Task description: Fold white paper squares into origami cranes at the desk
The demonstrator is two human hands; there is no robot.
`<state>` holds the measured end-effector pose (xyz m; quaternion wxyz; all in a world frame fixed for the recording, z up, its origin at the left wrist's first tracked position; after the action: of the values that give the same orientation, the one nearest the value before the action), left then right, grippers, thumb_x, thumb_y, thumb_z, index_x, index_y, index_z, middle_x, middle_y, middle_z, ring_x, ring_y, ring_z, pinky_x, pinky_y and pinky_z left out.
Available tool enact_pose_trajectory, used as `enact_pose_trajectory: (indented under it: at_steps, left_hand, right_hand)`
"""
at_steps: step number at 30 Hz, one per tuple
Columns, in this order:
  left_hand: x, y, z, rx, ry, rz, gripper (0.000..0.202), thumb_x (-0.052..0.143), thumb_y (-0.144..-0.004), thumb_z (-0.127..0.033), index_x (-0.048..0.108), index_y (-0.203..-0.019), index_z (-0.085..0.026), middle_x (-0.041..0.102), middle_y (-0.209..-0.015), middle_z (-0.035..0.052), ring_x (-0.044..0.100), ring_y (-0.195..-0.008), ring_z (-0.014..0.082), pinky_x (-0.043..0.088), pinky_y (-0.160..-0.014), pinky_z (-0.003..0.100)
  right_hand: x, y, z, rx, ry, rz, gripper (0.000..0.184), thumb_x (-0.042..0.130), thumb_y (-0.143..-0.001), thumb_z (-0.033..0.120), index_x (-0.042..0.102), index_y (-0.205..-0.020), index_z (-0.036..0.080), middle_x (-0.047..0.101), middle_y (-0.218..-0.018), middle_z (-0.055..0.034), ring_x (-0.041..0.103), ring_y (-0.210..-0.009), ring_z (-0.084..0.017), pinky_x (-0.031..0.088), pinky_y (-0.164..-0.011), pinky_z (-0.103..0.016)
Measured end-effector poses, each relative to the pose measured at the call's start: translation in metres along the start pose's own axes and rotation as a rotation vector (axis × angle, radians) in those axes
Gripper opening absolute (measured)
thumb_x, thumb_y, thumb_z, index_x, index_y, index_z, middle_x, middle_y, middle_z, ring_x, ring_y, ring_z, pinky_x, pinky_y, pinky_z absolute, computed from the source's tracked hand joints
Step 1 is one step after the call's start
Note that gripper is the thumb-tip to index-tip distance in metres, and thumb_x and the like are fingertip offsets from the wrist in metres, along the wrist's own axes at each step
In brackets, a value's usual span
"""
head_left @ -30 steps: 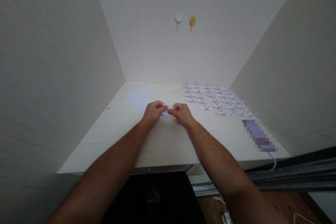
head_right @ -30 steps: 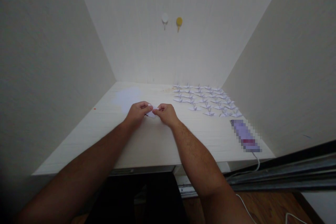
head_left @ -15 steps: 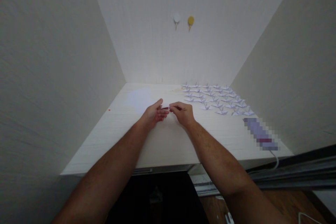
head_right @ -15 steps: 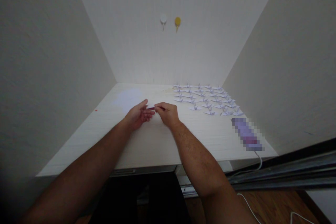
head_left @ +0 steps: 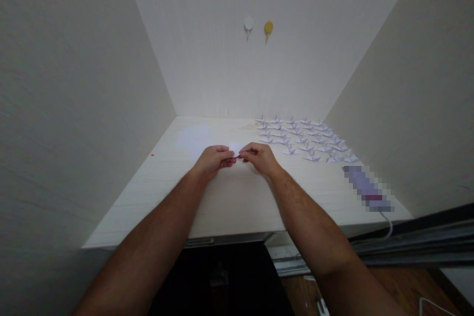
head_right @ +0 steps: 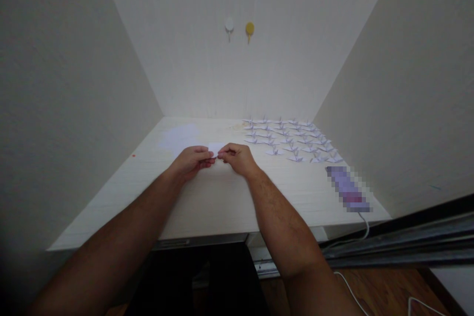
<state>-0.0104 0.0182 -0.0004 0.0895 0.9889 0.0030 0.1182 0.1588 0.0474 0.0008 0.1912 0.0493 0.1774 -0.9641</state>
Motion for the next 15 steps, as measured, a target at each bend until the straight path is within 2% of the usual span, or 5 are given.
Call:
enact_pose_trajectory:
  at_steps: [8, 15]
  left_hand:
    - [0.008, 0.007, -0.005, 0.046, -0.149, 0.028, 0.013, 0.073, -0.058, -0.014, 0.068, -0.069, -0.011, 0.070, -0.071, 0.0100, 0.068, -0.067, 0.0185, 0.054, -0.064, 0.028]
    - [0.013, 0.010, -0.003, 0.039, -0.117, 0.013, 0.017, 0.077, -0.055, -0.015, 0.063, -0.062, -0.012, 0.070, -0.070, 0.0103, 0.069, -0.069, 0.0200, 0.056, -0.066, 0.030]
  right_hand:
    - [-0.003, -0.004, -0.002, 0.080, -0.062, -0.059, 0.018, 0.069, -0.067, 0.031, 0.062, -0.071, 0.015, 0.065, -0.064, -0.0004, 0.061, -0.055, -0.011, 0.050, -0.056, -0.025]
    - [-0.004, -0.004, 0.000, 0.069, 0.023, -0.136, 0.013, 0.066, -0.068, 0.028, 0.062, -0.069, 0.016, 0.064, -0.060, 0.0003, 0.060, -0.054, -0.011, 0.047, -0.053, -0.022]
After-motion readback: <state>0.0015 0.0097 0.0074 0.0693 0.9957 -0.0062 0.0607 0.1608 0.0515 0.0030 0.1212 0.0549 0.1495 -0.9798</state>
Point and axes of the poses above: each hand's wrist, its own y-axis away from the middle knuckle, its own x-axis out of the palm, z = x × y, the point moved 2 cm from there along -y, towards the middle knuckle
